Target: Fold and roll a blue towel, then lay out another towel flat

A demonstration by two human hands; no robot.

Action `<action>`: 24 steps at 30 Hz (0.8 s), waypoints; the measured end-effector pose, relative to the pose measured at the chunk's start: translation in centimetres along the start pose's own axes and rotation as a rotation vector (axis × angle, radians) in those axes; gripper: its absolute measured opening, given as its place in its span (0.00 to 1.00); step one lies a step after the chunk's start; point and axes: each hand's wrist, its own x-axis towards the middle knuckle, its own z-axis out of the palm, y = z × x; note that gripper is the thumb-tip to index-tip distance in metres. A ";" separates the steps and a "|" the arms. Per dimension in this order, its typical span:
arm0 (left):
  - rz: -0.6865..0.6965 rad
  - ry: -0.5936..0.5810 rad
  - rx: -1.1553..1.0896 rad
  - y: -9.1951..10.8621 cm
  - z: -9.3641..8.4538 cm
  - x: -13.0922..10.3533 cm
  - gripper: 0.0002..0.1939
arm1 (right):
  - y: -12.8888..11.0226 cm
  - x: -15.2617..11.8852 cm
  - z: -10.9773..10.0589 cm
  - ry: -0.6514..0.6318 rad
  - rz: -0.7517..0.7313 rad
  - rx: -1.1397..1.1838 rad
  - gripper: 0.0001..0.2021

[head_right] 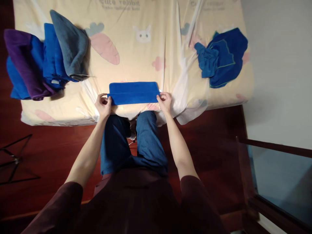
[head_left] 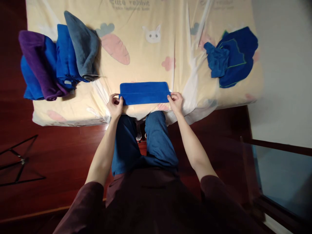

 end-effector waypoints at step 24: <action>0.408 -0.156 0.301 -0.6 -0.9 -1.2 0.24 | -0.5 -0.7 -0.8 0.039 -0.158 -0.042 0.23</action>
